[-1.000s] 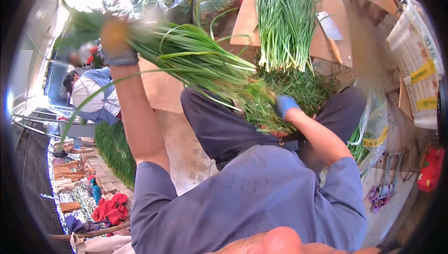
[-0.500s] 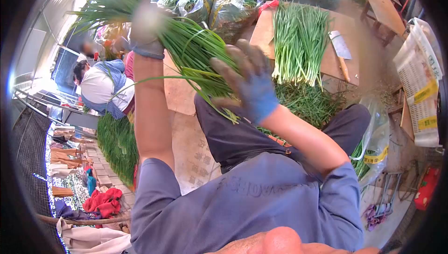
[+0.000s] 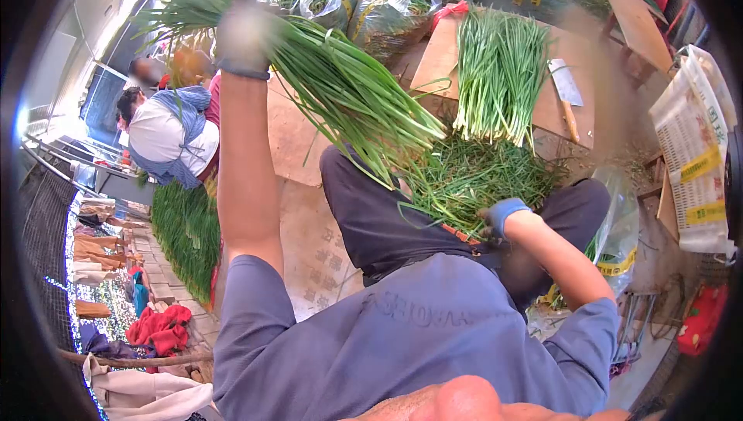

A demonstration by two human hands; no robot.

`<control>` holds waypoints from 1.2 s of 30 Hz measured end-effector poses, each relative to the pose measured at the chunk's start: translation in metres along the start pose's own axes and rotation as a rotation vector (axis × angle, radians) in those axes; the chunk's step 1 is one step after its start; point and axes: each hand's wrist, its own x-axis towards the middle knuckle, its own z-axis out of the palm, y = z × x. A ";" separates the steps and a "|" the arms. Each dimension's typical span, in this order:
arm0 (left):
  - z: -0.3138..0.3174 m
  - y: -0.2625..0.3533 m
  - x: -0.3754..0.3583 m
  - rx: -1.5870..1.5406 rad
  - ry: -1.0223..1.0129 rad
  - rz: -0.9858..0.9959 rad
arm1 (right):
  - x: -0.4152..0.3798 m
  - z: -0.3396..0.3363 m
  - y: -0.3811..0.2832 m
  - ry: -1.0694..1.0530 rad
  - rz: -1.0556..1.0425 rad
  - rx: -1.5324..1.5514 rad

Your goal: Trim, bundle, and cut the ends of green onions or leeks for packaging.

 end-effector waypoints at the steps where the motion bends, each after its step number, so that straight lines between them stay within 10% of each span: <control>1: -0.004 0.001 0.004 -0.086 -0.093 -0.038 | -0.008 -0.040 -0.028 -0.003 0.072 -0.033; 5: 0.032 -0.010 -0.003 0.166 0.151 0.049 | -0.025 -0.142 -0.119 1.136 -0.168 -0.031; 14: 0.054 -0.033 -0.014 0.212 0.326 -0.003 | 0.069 -0.173 -0.126 1.704 -0.263 0.278; 18: 0.038 -0.046 -0.020 0.098 0.390 -0.057 | 0.070 -0.164 -0.106 1.643 -0.333 0.952; 22: 0.032 -0.051 -0.019 0.121 0.459 -0.049 | 0.047 -0.148 -0.096 1.711 -0.313 0.626; 23: 0.031 -0.051 -0.021 0.122 0.461 -0.048 | 0.054 -0.135 -0.089 1.639 -0.307 1.081; 32: -0.006 -0.037 -0.010 0.109 0.237 0.050 | -0.020 -0.079 -0.043 0.161 0.191 0.117; 36: -0.015 -0.034 -0.014 0.027 0.075 -0.078 | -0.034 -0.143 -0.092 0.962 0.043 0.115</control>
